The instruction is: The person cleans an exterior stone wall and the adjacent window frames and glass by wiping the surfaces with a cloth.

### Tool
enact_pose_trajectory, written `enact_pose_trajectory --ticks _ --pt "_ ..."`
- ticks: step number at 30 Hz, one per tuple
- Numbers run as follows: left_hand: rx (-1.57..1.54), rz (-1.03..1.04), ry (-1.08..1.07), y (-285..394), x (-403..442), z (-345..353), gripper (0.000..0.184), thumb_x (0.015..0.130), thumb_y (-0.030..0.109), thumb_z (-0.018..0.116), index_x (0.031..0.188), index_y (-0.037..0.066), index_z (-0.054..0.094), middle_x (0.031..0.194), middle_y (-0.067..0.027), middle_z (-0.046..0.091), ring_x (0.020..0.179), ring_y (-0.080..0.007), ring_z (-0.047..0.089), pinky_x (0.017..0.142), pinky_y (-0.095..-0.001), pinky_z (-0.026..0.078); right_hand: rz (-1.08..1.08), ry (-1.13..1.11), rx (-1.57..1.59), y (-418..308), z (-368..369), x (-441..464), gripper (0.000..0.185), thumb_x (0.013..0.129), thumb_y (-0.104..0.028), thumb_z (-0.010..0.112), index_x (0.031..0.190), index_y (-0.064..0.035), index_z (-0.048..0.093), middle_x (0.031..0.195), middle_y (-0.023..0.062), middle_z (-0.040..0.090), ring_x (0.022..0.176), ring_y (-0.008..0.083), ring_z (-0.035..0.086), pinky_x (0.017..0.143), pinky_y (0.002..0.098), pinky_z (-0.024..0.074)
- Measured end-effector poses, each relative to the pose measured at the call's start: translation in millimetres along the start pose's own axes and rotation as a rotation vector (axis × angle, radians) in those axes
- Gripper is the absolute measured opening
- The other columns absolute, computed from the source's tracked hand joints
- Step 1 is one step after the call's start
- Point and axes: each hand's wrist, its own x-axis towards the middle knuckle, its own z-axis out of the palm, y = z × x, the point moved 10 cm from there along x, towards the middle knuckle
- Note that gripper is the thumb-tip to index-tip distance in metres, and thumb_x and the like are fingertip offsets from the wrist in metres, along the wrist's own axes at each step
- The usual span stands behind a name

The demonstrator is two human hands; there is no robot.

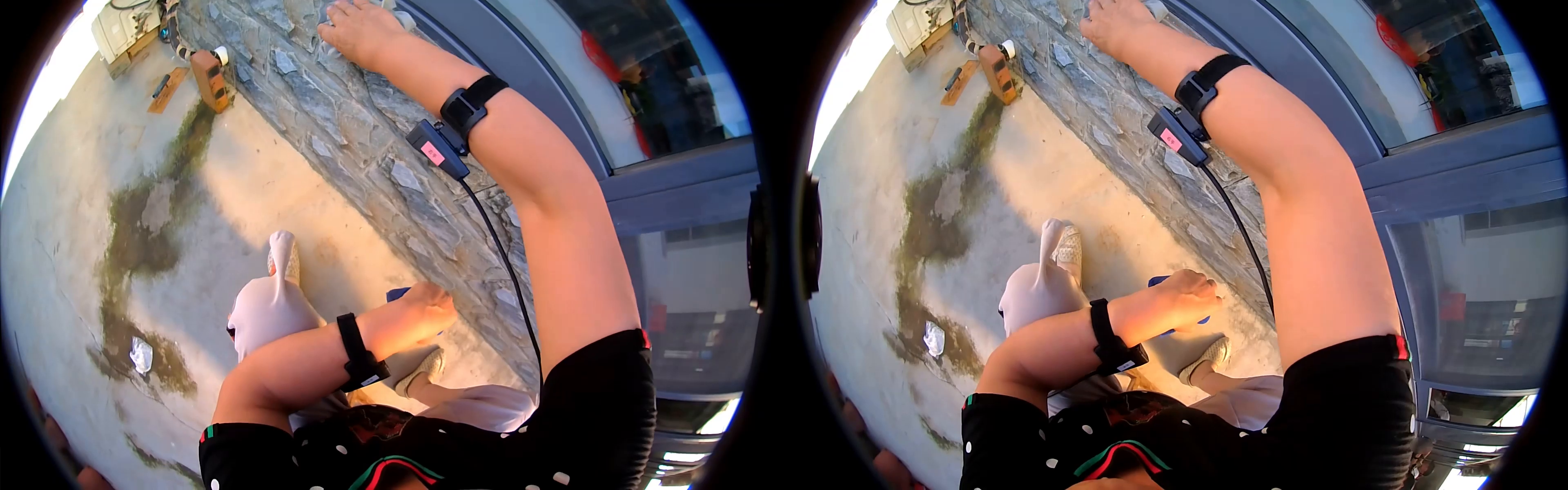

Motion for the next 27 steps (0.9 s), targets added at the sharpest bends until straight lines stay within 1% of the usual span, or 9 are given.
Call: enact_pose_trajectory --ticks 1,3,5,7,11,14,19,23,27 --pt "-0.021 0.019 0.075 0 -2 -2 0.013 0.069 0.017 0.067 0.076 0.008 0.059 0.076 -0.0083 0.061 0.073 -0.029 0.061 0.065 -0.0407 0.048 -0.001 -0.001 0.002 -12 -10 -11 0.034 0.072 -0.008 0.069 0.105 -0.0022 0.065 0.114 0.0204 0.06 0.104 0.0394 0.058 0.091 0.0446 0.0489" --pt "0.043 -0.039 0.033 -10 -4 17 0.015 0.062 0.012 0.068 0.067 0.008 0.054 0.067 -0.009 0.056 0.068 -0.0303 0.06 0.058 -0.041 0.046 0.031 -0.392 -0.072 -32 4 -56 0.031 0.09 -0.012 0.057 0.122 -0.0106 0.059 0.143 0.0116 0.051 0.136 0.0249 0.045 0.112 0.0423 0.0352" --pt "0.103 -0.092 -0.006 -9 -2 18 0.02 0.055 0.008 0.068 0.059 0.008 0.049 0.057 -0.0096 0.051 0.063 -0.0316 0.058 0.052 -0.0413 0.044 -0.068 -0.26 -0.062 -57 16 -112 0.023 0.091 -0.025 0.058 0.108 -0.0117 0.065 0.13 0.0103 0.06 0.124 0.0253 0.052 0.104 0.0427 0.0397" --pt "0.164 -0.127 -0.328 -7 0 23 0.017 0.069 0.02 0.07 0.08 0.008 0.063 0.083 -0.009 0.065 0.08 -0.0281 0.065 0.07 -0.0394 0.051 -0.136 -0.243 -0.039 -84 13 -178 0.026 0.089 -0.026 0.058 0.109 -0.0097 0.065 0.131 0.0115 0.06 0.125 0.0249 0.051 0.105 0.0429 0.0396" --pt "0.089 -0.141 -0.347 -5 3 18 0.019 0.069 0.02 0.07 0.082 0.008 0.065 0.085 -0.0094 0.066 0.083 -0.028 0.066 0.072 -0.0395 0.052 -0.127 -0.347 0.013 -122 9 -283 0.03 0.087 -0.025 0.06 0.112 -0.0092 0.063 0.134 0.0114 0.058 0.131 0.0258 0.049 0.111 0.0441 0.0342" --pt "0.188 -0.178 -0.546 1 -2 31 0.018 0.068 0.018 0.07 0.082 0.008 0.066 0.083 -0.0094 0.066 0.081 -0.0286 0.066 0.071 -0.0402 0.053 -0.127 -0.366 0.004 -135 7 -314 0.031 0.086 -0.023 0.06 0.115 -0.0096 0.062 0.134 0.0104 0.058 0.131 0.0256 0.05 0.114 0.0451 0.0313" --pt "0.09 -0.027 -0.231 10 -6 29 0.017 0.068 0.019 0.069 0.079 0.007 0.064 0.081 -0.0105 0.065 0.08 -0.0302 0.065 0.071 -0.0404 0.052 -0.013 -0.311 0.058 -101 2 -255 0.037 0.09 -0.018 0.056 0.125 -0.0101 0.056 0.139 0.0095 0.054 0.135 0.0236 0.046 0.118 0.0464 0.0249" --pt "-0.144 -0.082 -0.26 -17 -12 60 0.017 0.069 0.02 0.068 0.077 0.007 0.064 0.08 -0.0101 0.064 0.079 -0.0303 0.064 0.07 -0.0404 0.051 0.09 -0.336 -0.091 -84 19 -177 0.046 0.091 -0.015 0.055 0.137 -0.0122 0.049 0.149 0.0099 0.044 0.141 0.0231 0.038 0.119 0.0458 0.0216" --pt "-0.033 -0.179 -0.169 -21 -14 41 0.015 0.068 0.021 0.069 0.075 0.009 0.064 0.079 -0.0089 0.065 0.08 -0.0299 0.065 0.071 -0.0399 0.051 0.097 -0.333 -0.049 -115 65 -185 0.046 0.094 -0.018 0.05 0.139 -0.0066 0.047 0.152 0.0138 0.041 0.143 0.0274 0.034 0.12 0.0467 0.018"
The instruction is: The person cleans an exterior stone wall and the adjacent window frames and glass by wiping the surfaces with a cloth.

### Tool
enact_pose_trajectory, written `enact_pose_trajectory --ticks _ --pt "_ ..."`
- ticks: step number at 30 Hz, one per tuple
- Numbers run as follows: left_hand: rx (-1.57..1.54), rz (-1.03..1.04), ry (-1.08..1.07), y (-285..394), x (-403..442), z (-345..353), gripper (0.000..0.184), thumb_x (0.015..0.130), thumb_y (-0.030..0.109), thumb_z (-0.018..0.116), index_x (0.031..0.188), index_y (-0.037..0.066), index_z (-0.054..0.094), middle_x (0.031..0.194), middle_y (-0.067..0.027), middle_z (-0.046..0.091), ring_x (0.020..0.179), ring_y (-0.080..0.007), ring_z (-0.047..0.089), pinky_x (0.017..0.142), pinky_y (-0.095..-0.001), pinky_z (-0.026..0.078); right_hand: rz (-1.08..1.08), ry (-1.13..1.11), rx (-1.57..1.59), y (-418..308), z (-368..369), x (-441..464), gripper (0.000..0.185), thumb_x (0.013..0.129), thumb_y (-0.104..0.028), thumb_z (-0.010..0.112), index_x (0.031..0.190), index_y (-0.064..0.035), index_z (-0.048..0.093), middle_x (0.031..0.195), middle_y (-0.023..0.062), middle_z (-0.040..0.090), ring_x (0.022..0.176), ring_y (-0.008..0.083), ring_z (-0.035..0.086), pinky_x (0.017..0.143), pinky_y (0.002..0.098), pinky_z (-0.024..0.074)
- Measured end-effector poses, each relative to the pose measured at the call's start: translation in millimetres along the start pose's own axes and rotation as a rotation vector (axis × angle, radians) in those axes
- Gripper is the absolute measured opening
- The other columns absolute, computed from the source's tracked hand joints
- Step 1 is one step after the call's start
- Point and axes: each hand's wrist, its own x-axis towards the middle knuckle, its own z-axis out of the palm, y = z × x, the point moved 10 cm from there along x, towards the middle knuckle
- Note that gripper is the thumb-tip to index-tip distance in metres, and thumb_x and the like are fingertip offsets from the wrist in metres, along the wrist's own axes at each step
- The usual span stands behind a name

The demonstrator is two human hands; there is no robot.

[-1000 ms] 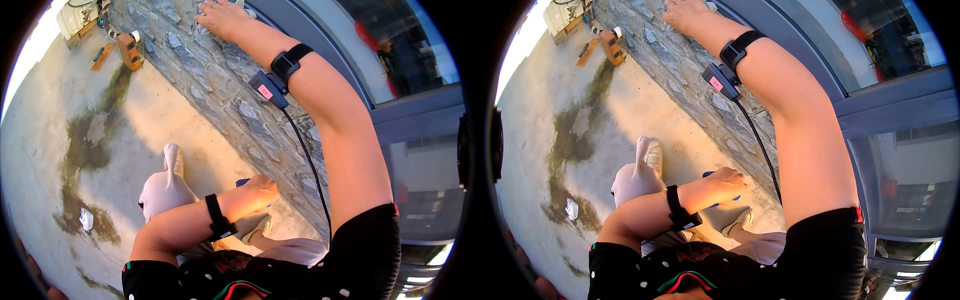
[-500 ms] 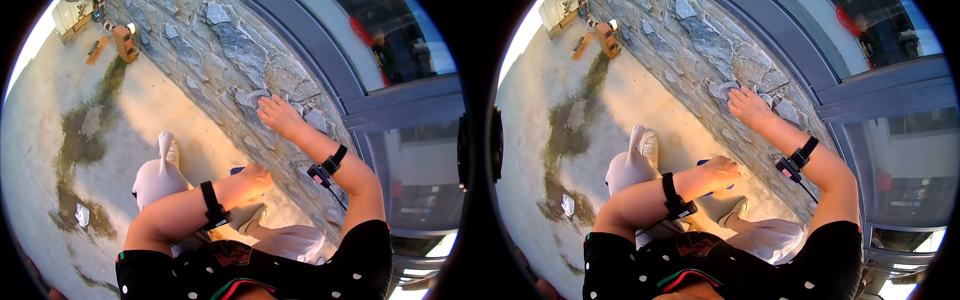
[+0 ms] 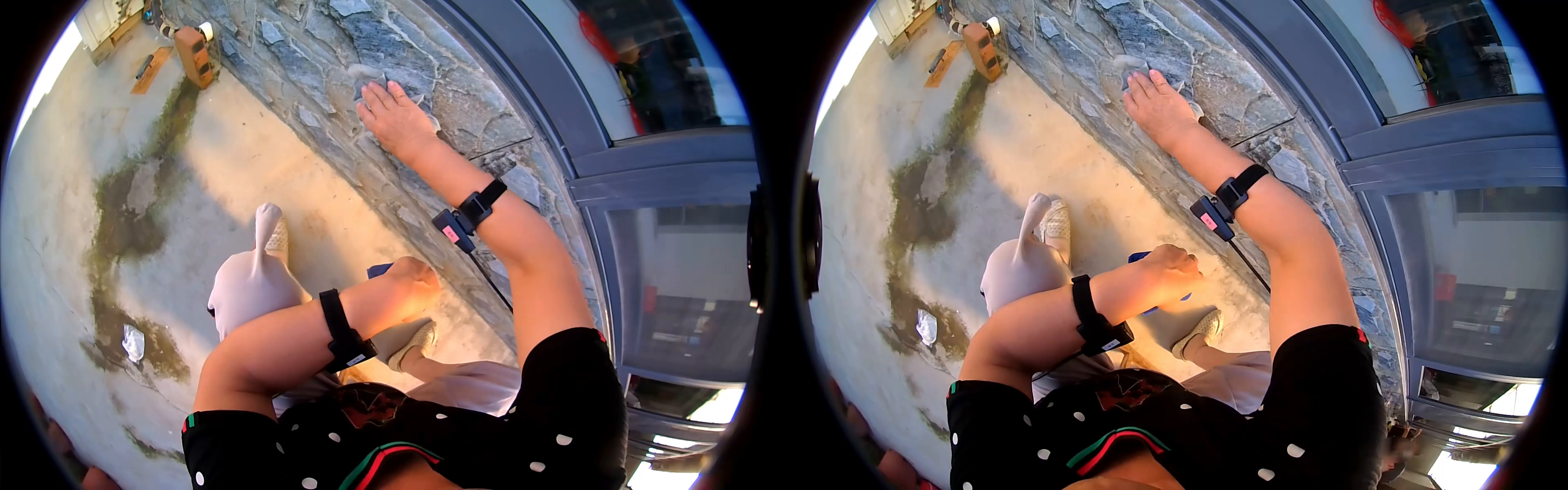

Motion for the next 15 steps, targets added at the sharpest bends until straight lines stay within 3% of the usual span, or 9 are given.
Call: enact_pose_trajectory --ticks 2,5,7,11,13,15 --pt "-0.053 -0.108 -0.059 -21 -3 23 0.015 0.068 0.022 0.069 0.075 0.009 0.064 0.078 -0.0085 0.065 0.08 -0.0297 0.065 0.071 -0.0396 0.051 -0.074 -0.096 0.072 -32 40 -33 0.045 0.094 -0.018 0.048 0.138 -0.0064 0.049 0.152 0.0136 0.04 0.143 0.0272 0.034 0.12 0.0463 0.018" --pt "0.09 -0.019 -0.211 -9 4 25 0.018 0.067 0.022 0.07 0.079 0.009 0.067 0.082 -0.0086 0.067 0.084 -0.0287 0.066 0.072 -0.0379 0.052 -0.137 -0.265 0.162 -73 86 -113 0.045 0.094 -0.018 0.046 0.138 -0.0077 0.05 0.151 0.0112 0.043 0.142 0.0243 0.036 0.12 0.0462 0.0207" --pt "0.275 -0.191 -0.566 11 4 -14 0.021 0.069 0.019 0.072 0.088 0.01 0.072 0.09 -0.0095 0.069 0.09 -0.0275 0.068 0.073 -0.037 0.053 -0.14 -0.332 0.204 -89 101 -172 0.044 0.093 -0.017 0.047 0.136 -0.0079 0.052 0.15 0.0106 0.044 0.142 0.0237 0.037 0.12 0.0466 0.0205" --pt "0.334 -0.211 -0.638 16 5 -10 0.024 0.071 0.017 0.073 0.095 0.01 0.074 0.097 -0.0106 0.07 0.093 -0.0273 0.069 0.073 -0.0369 0.055 -0.084 -0.452 0.269 -102 109 -271 0.046 0.092 -0.016 0.05 0.137 -0.0078 0.051 0.151 0.0094 0.043 0.142 0.023 0.036 0.12 0.0489 0.0193" --pt "0.318 -0.211 -0.667 16 5 -6 0.024 0.073 0.016 0.074 0.096 0.01 0.075 0.099 -0.0101 0.071 0.093 -0.0276 0.069 0.075 -0.037 0.055 -0.038 -0.548 0.251 -95 105 -293 0.048 0.093 -0.018 0.05 0.14 -0.0089 0.047 0.151 0.0082 0.041 0.142 0.0229 0.034 0.121 0.0477 0.0131" --pt "0.327 -0.206 -0.682 19 5 -4 0.023 0.073 0.016 0.074 0.095 0.01 0.075 0.1 -0.0102 0.071 0.094 -0.0274 0.069 0.075 -0.0369 0.055 0.005 -0.472 0.203 -82 91 -286 0.049 0.092 -0.018 0.05 0.14 -0.0088 0.048 0.15 0.0079 0.043 0.141 0.0224 0.035 0.121 0.0482 0.0136"
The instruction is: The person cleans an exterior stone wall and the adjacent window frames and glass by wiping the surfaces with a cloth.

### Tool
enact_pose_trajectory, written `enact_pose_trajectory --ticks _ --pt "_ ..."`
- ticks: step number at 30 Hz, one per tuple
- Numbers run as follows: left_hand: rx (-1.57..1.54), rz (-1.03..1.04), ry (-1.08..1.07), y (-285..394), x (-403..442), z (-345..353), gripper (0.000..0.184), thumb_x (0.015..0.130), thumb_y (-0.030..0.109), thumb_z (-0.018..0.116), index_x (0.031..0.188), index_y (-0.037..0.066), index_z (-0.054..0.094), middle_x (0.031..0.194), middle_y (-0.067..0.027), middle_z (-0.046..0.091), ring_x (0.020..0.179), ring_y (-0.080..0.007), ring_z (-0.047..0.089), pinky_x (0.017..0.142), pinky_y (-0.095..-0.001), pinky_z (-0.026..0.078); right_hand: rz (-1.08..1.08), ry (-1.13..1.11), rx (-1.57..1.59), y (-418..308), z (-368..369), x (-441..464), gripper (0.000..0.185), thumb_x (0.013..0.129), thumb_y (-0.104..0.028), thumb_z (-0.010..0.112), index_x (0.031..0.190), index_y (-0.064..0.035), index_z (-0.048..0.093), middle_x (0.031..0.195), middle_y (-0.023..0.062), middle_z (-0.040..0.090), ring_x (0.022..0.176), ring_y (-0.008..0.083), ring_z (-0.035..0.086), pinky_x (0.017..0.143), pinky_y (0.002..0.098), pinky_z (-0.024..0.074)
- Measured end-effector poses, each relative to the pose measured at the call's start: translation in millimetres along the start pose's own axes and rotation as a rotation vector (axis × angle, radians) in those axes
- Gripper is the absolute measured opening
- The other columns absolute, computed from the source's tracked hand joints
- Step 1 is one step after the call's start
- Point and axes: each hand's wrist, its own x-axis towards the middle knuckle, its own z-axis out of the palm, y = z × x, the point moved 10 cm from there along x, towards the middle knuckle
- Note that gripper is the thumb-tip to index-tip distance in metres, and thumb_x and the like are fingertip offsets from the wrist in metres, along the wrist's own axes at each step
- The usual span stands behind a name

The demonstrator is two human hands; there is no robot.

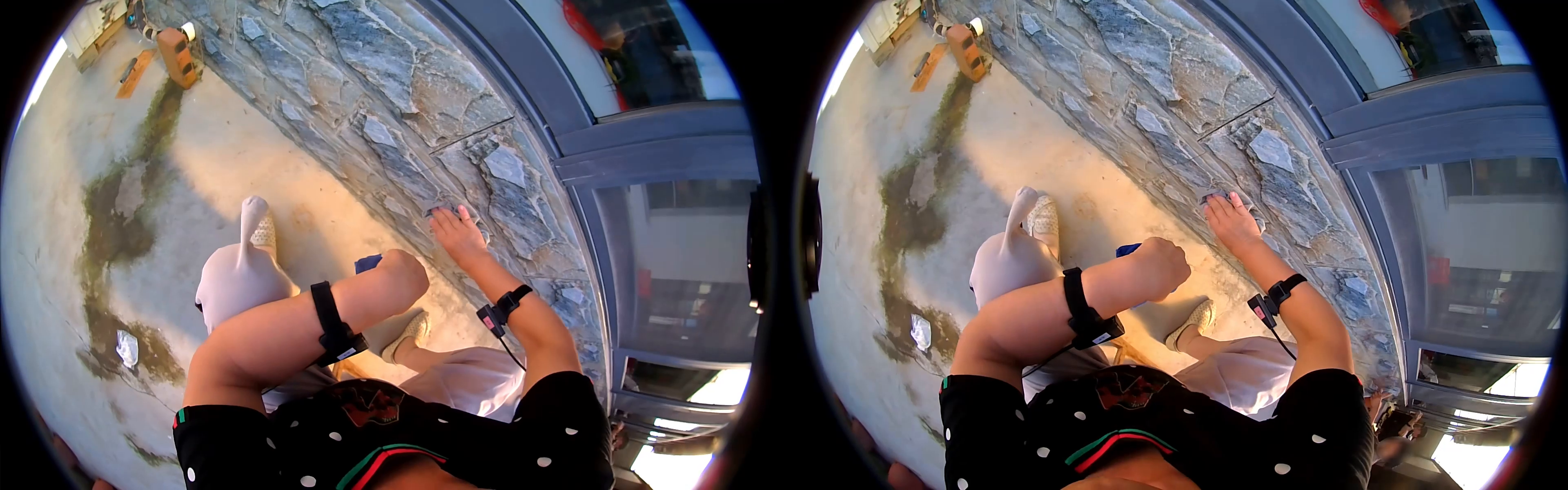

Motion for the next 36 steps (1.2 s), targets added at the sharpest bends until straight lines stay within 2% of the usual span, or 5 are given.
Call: enact_pose_trajectory --ticks 13,20,26,28,36 --pt "0.029 0.005 -0.077 -7 15 13 0.016 0.07 0.015 0.07 0.084 0.009 0.075 0.091 -0.01 0.073 0.087 -0.0272 0.07 0.068 -0.0362 0.056 0.143 0.57 -0.131 43 -202 191 0.047 0.091 -0.016 0.051 0.137 -0.0111 0.051 0.146 0.0045 0.048 0.138 0.0186 0.041 0.118 0.0504 0.0172" --pt "-0.031 -0.034 -0.058 -3 12 7 0.014 0.067 0.012 0.07 0.079 0.008 0.075 0.084 -0.0104 0.073 0.082 -0.0269 0.071 0.065 -0.0353 0.055 0.196 0.595 -0.048 50 -145 49 0.044 0.088 -0.014 0.055 0.132 -0.0144 0.055 0.144 -0.0002 0.051 0.134 0.0142 0.047 0.118 0.0496 0.0146" --pt "-0.14 0.059 0.209 -4 -3 1 0.013 0.059 0.008 0.069 0.072 0.005 0.072 0.072 -0.0162 0.068 0.075 -0.0331 0.069 0.064 -0.0403 0.054 0.331 0.535 -0.012 52 -79 -99 0.039 0.088 -0.011 0.057 0.126 -0.016 0.06 0.133 -0.0002 0.06 0.124 0.0149 0.057 0.118 0.0525 0.0114" --pt "-0.114 0.064 0.492 -3 -17 -16 0.01 0.058 0.007 0.069 0.067 0.004 0.07 0.07 -0.0187 0.066 0.073 -0.0353 0.068 0.063 -0.042 0.054 0.379 0.497 0.018 58 -78 -114 0.037 0.089 -0.013 0.057 0.126 -0.0163 0.059 0.132 -0.0002 0.06 0.124 0.0143 0.056 0.119 0.0523 0.0074" --pt "-0.082 -0.025 -0.061 -8 11 20 0.019 0.064 0.012 0.073 0.083 0.007 0.074 0.087 -0.0135 0.072 0.086 -0.03 0.07 0.069 -0.0401 0.055 0.471 0.828 -0.006 95 -183 -40 0.042 0.088 -0.008 0.059 0.129 -0.0187 0.058 0.137 0.0008 0.059 0.128 0.0164 0.055 0.115 0.0515 0.0161"
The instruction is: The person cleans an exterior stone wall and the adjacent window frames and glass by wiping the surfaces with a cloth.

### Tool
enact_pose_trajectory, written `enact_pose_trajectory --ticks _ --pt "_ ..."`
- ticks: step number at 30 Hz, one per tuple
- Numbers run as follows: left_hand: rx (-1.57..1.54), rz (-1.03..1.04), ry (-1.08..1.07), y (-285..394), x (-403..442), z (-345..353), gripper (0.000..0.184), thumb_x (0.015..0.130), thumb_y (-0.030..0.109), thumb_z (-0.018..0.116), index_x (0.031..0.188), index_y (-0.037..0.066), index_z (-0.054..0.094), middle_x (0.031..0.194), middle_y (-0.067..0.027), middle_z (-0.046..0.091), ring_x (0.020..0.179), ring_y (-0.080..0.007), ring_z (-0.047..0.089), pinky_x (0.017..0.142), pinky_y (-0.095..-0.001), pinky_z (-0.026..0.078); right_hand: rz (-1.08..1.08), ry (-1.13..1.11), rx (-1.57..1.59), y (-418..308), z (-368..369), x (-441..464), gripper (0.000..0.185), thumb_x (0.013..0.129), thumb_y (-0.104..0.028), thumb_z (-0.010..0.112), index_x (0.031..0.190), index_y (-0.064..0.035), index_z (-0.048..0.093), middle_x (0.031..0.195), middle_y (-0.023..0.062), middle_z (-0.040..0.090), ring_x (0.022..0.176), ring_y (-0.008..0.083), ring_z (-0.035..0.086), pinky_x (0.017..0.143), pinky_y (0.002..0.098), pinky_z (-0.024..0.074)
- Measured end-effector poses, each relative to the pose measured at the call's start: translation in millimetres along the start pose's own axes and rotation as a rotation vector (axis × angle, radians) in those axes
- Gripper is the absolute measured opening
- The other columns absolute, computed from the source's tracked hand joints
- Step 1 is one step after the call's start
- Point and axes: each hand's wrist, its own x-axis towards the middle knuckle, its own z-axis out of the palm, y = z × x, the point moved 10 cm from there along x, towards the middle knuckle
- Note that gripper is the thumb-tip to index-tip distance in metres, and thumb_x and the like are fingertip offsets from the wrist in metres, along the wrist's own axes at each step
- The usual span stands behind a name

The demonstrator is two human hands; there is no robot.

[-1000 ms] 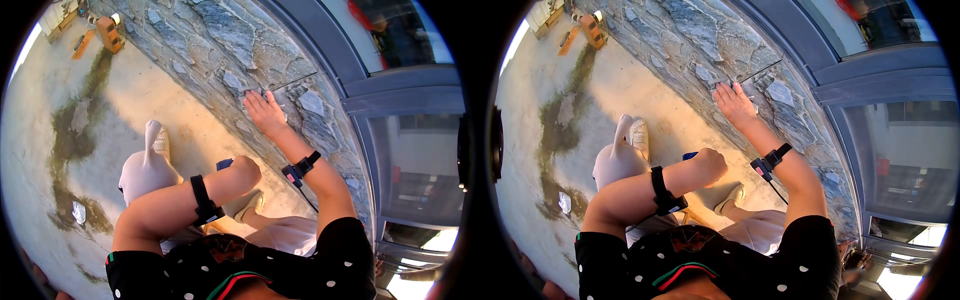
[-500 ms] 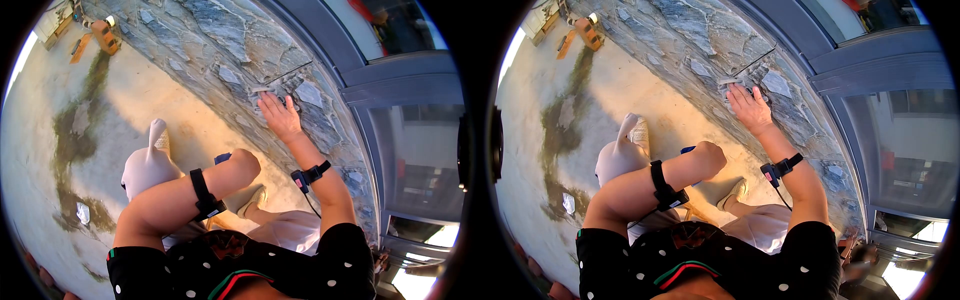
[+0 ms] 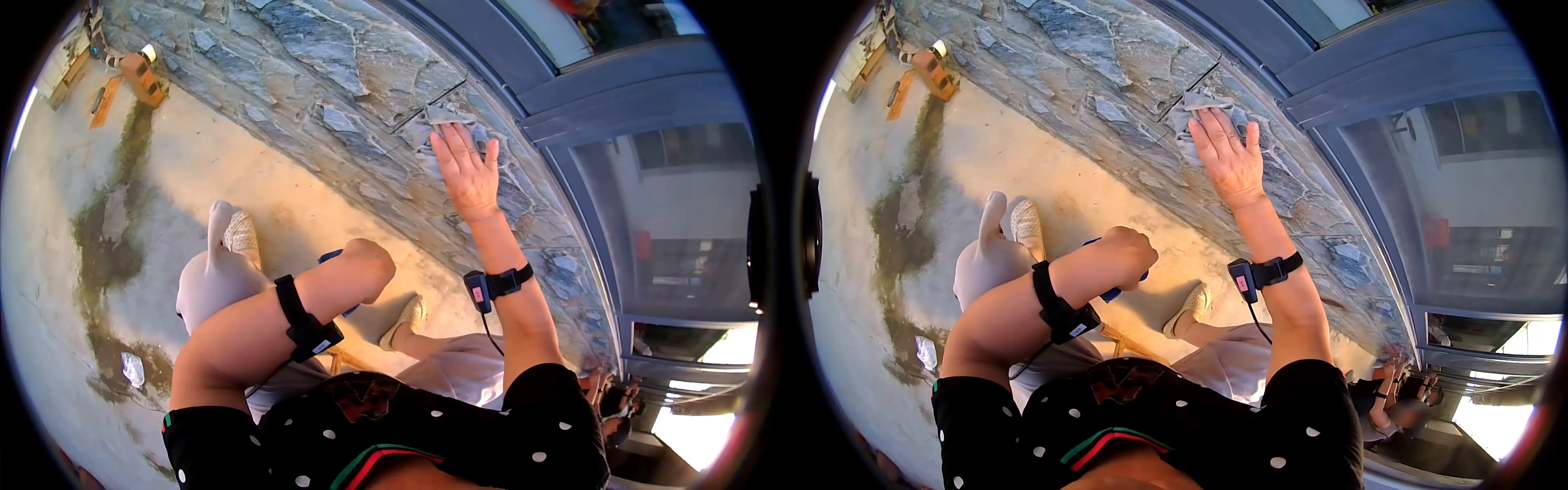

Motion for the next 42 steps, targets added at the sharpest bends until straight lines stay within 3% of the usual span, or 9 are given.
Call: enact_pose_trajectory --ticks 7,10,14,20,27,29,33,38,42 --pt "0.058 -0.098 -0.02 -17 2 -6 0.028 0.068 0.015 0.075 0.094 0.007 0.073 0.094 -0.0116 0.072 0.094 -0.0293 0.069 0.076 -0.0395 0.055 0.002 0.051 -0.047 -8 -7 53 0.047 0.089 -0.011 0.058 0.134 -0.019 0.052 0.141 0.0007 0.055 0.129 0.0167 0.053 0.117 0.0523 0.0128" --pt "-0.02 0.081 0.273 -5 -1 -24 0.027 0.068 0.016 0.073 0.094 0.006 0.072 0.094 -0.0133 0.071 0.095 -0.0314 0.069 0.08 -0.0388 0.055 0.088 0.064 -0.058 31 -31 -6 0.048 0.088 -0.007 0.061 0.135 -0.0161 0.053 0.143 0.0029 0.054 0.132 0.0198 0.051 0.116 0.0529 0.0181" --pt "0.014 -0.005 0.083 -3 3 -13 0.026 0.071 0.016 0.07 0.095 0.007 0.072 0.097 -0.0143 0.071 0.095 -0.0317 0.068 0.082 -0.0394 0.054 0.259 -0.045 -0.115 89 -70 -122 0.064 0.076 0.009 0.059 0.137 -0.0064 0.051 0.144 0.0141 0.05 0.136 0.0365 0.046 0.112 0.057 0.0272" --pt "0.039 0.003 -0.051 13 -7 0 0.029 0.071 0.017 0.071 0.098 0.008 0.072 0.099 -0.0128 0.071 0.095 -0.0301 0.069 0.081 -0.0404 0.054 0.406 -0.17 -0.075 113 -70 -198 0.073 0.069 0.013 0.06 0.139 -0.0039 0.05 0.144 0.0182 0.047 0.138 0.0399 0.041 0.11 0.0587 0.0313" --pt "0.039 0.008 -0.011 4 -2 -1 0.029 0.067 0.017 0.072 0.095 0.008 0.072 0.098 -0.0141 0.071 0.094 -0.0299 0.069 0.079 -0.0403 0.054 0.11 0.0 -0.074 35 -24 -30 0.052 0.08 0.002 0.062 0.13 -0.0116 0.059 0.134 0.0097 0.057 0.13 0.0297 0.052 0.106 0.0521 0.0358" --pt "0.014 -0.001 0.006 -1 1 -3 0.031 0.065 0.019 0.075 0.094 0.008 0.072 0.097 -0.0135 0.071 0.093 -0.0288 0.069 0.076 -0.041 0.055 0.06 0.029 -0.119 9 -8 18 0.041 0.088 -0.012 0.055 0.129 -0.0169 0.058 0.136 0.0033 0.056 0.131 0.0212 0.051 0.113 0.0492 0.0256" --pt "0.077 -0.049 0.004 -6 4 -10 0.032 0.067 0.021 0.076 0.096 0.009 0.072 0.097 -0.0116 0.071 0.092 -0.0282 0.069 0.076 -0.0404 0.055 -0.086 0.001 -0.091 -28 22 68 0.044 0.087 -0.014 0.056 0.131 -0.0162 0.057 0.14 0.0018 0.053 0.135 0.0183 0.047 0.116 0.0491 0.0206" --pt "0.053 -0.021 0.078 -4 1 -8 0.031 0.067 0.021 0.076 0.096 0.009 0.072 0.096 -0.0113 0.071 0.092 -0.0287 0.069 0.077 -0.0407 0.055 -0.264 -0.165 -0.078 -25 31 6 0.051 0.085 -0.014 0.057 0.136 -0.0144 0.052 0.149 0.0007 0.046 0.14 0.0162 0.04 0.117 0.0482 0.0196" --pt "0.042 -0.046 -0.013 -5 -5 -4 0.029 0.067 0.018 0.074 0.094 0.009 0.072 0.096 -0.012 0.07 0.092 -0.0292 0.069 0.076 -0.0405 0.055 -0.41 -0.553 -0.154 0 53 -136 0.054 0.089 -0.016 0.054 0.143 -0.0166 0.047 0.153 -0.0016 0.04 0.144 0.0139 0.033 0.119 0.0496 0.0113"
